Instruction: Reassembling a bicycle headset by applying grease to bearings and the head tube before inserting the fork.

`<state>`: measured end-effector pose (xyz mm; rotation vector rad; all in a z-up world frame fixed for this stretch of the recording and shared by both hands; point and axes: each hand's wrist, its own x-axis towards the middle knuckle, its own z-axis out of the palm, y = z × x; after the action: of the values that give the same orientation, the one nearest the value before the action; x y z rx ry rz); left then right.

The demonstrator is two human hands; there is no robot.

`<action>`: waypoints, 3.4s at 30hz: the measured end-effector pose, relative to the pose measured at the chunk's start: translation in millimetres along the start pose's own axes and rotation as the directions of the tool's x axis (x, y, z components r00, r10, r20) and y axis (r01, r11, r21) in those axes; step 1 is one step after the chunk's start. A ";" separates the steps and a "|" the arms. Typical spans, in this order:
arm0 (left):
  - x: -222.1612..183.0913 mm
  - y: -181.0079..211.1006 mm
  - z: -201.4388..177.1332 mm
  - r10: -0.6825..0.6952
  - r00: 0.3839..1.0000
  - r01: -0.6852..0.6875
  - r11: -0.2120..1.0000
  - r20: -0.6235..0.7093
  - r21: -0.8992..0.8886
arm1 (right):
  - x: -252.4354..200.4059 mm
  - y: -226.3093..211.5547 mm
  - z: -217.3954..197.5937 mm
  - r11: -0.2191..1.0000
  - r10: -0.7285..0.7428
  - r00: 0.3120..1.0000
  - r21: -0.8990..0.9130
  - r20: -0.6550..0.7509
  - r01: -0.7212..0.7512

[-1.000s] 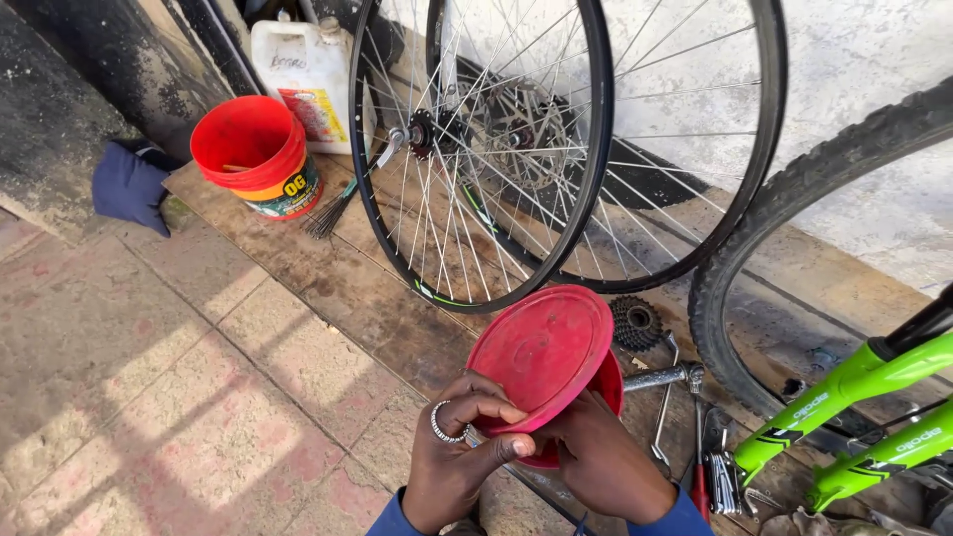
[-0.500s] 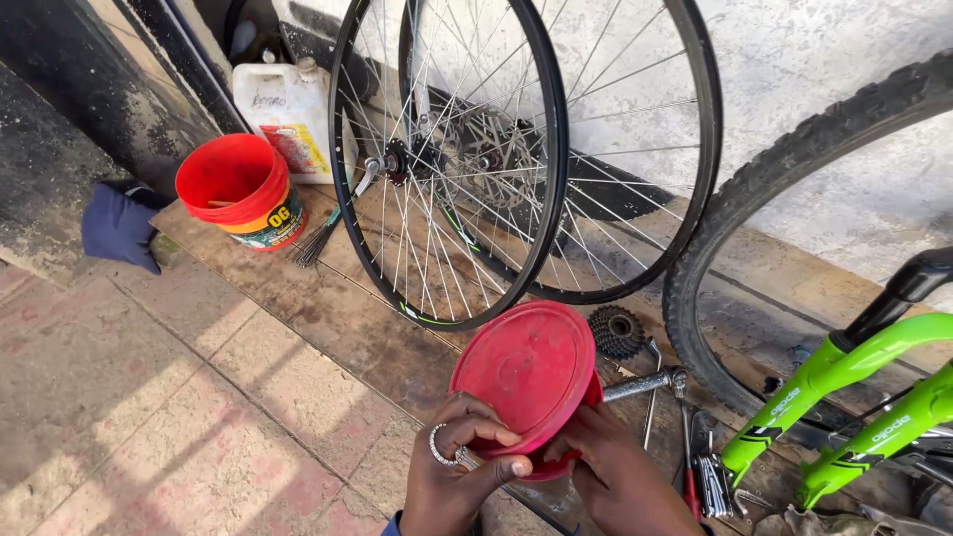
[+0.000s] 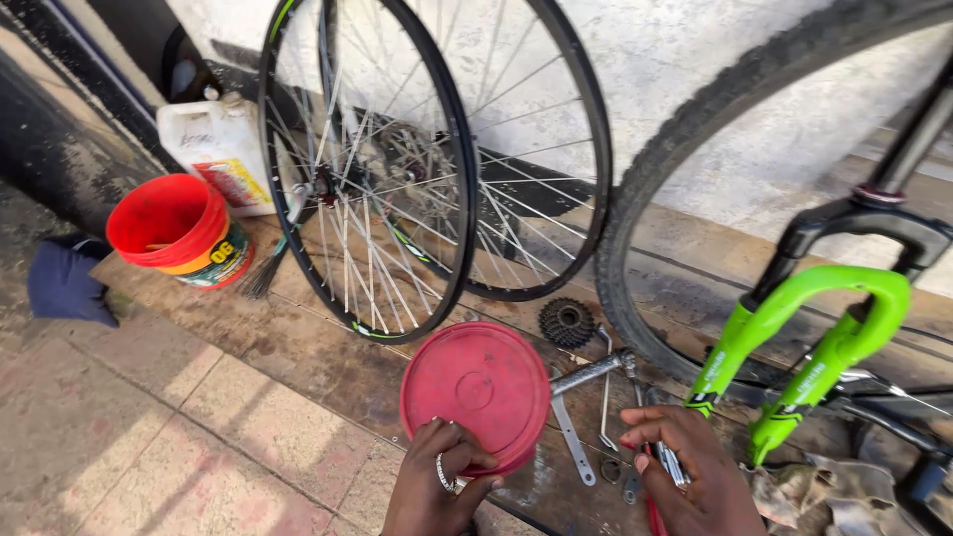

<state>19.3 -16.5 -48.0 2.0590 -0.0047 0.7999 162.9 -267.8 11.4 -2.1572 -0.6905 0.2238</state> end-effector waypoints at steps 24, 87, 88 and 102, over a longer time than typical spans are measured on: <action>36.6 145.0 262.9 0.063 0.689 0.231 0.925 0.722 -0.301 | -185.7 92.8 -156.6 0.936 0.143 0.737 0.332 -0.661 0.116; 243.7 353.3 366.3 0.258 0.928 -0.021 0.759 0.270 -0.651 | -185.8 155.5 -435.5 0.883 -0.184 0.801 -0.454 -0.569 -0.120; 247.1 354.2 368.4 0.280 0.911 -0.016 0.758 0.303 -0.652 | -185.5 150.8 -434.5 0.862 -0.072 0.705 -0.400 -0.705 -0.312; 268.3 369.4 385.9 0.258 0.863 0.111 0.742 0.434 -0.661 | -83.2 29.5 -437.3 0.859 -0.222 0.510 -0.414 -0.831 -0.300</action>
<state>330.0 -448.8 224.0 1.4999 -0.5985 0.2081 273.6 -622.2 258.7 -2.3740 -0.0656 -1.1256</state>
